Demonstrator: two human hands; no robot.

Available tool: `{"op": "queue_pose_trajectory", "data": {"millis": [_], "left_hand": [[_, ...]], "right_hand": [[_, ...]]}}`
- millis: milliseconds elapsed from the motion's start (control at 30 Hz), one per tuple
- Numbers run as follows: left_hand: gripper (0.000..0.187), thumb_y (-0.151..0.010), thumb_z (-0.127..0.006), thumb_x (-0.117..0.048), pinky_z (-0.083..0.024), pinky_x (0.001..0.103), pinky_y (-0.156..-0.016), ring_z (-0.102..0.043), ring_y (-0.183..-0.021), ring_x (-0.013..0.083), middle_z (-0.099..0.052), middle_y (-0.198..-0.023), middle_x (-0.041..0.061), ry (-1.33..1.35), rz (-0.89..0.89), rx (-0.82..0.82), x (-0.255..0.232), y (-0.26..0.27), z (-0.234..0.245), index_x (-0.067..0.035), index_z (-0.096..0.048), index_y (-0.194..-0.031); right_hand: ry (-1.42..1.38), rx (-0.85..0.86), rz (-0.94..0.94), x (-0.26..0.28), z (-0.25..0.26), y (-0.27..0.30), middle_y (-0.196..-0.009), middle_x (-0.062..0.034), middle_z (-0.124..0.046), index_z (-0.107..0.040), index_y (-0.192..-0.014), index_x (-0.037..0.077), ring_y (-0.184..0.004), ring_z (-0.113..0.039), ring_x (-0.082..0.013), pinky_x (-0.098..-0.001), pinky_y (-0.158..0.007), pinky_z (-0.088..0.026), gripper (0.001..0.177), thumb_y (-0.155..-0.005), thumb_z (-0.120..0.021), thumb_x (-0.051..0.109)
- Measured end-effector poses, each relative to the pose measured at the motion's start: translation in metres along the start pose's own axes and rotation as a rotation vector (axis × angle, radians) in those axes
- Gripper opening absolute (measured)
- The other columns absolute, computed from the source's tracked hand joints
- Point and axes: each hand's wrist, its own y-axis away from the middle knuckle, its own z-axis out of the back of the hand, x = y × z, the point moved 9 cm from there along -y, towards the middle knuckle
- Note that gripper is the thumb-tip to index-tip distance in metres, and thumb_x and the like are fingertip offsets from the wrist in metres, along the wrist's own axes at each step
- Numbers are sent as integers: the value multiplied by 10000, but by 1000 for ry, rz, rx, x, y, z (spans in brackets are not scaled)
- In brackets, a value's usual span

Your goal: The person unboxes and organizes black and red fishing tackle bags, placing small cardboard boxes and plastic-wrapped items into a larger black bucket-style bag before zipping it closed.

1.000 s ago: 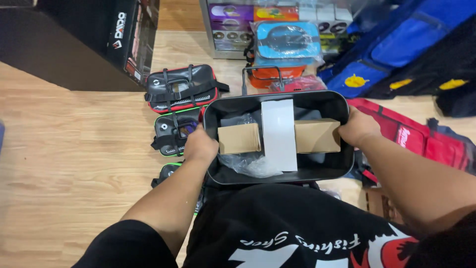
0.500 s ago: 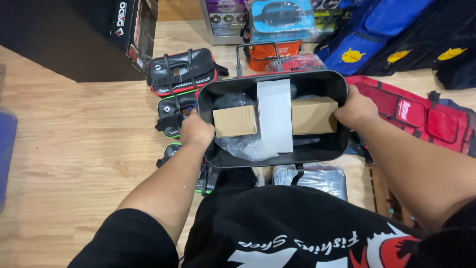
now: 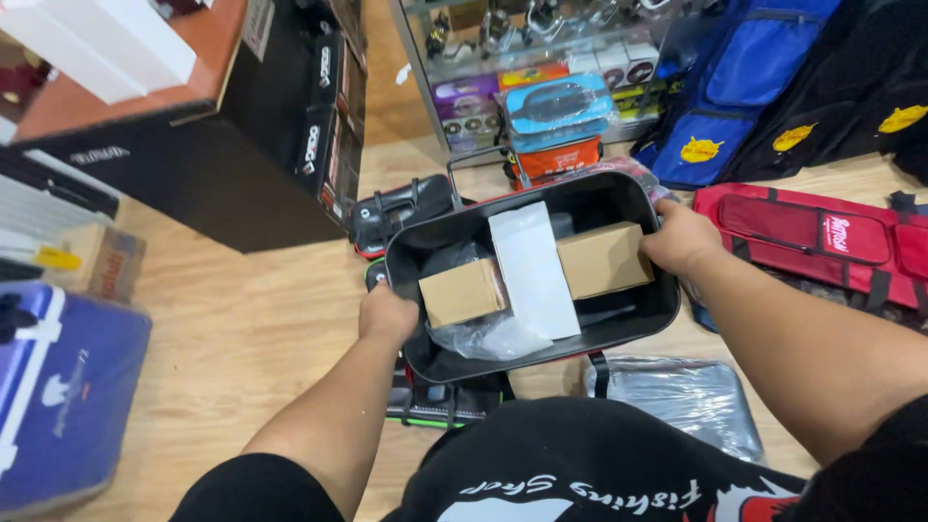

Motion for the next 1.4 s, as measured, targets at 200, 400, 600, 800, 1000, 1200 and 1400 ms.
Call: {"op": "queue_pose_trajectory", "data": {"millis": [200,400,600,800,1000,1200,1400], "left_hand": [[548,-911,-447,-175,-477,516,-1106,-550,-1362,395,-642,-1377,212,70,-18,-8,28,30,26,-144,-560,-1446],[511,-927,-474,-201,-500,517,-1077,-583,-1332,374,-662,-1341,178,93,40,-19,110,44,34,-143,-573,-1425],[441,-932,-486,-172,-518,514,-1052,-613,-1290,375,-686,-1274,159,100,2,-26,140,59,58,-169,-575,-1364],[500,-960,-446,-170,-514,539,-1044,-622,-1273,413,-665,-1305,192,39,-28,-52,127,60,75,-119,-511,-1453],[559,-945,-440,-184,-510,564,-1033,-624,-1259,432,-660,-1307,192,14,-67,-17,104,44,66,-131,-465,-1502],[559,-949,-451,-205,-503,550,-1050,-600,-1291,440,-642,-1345,210,19,-82,30,74,43,62,-136,-461,-1504],[579,-952,-459,-237,-498,528,-1069,-586,-1321,413,-634,-1370,200,-52,-103,44,71,16,56,-149,-441,-1523]], "right_hand": [[2,-60,8,15,-16,37,-1255,-191,-740,-619,-1423,315,-1281,-620,-381,-487,-1079,-483,567,-869,-651,431],[83,-46,39,75,-27,116,-1266,-214,-730,-592,-1455,267,-1282,-619,-411,-499,-1088,-475,612,-848,-665,297],[140,-40,21,86,-49,147,-1246,-230,-728,-571,-1457,232,-1254,-635,-419,-519,-1048,-493,669,-815,-713,356],[207,-50,-59,122,-18,221,-1292,-249,-699,-434,-1552,199,-1280,-627,-416,-523,-1074,-486,645,-930,-604,227],[207,-47,-55,121,-4,202,-1301,-228,-684,-402,-1558,195,-1301,-610,-400,-538,-1076,-484,676,-916,-613,227],[203,-33,-74,105,2,188,-1327,-249,-670,-408,-1577,184,-1317,-597,-417,-536,-1095,-470,680,-929,-605,239],[189,-29,-88,94,0,169,-1340,-239,-680,-421,-1581,214,-1319,-606,-406,-526,-1097,-475,695,-915,-607,282]]}}
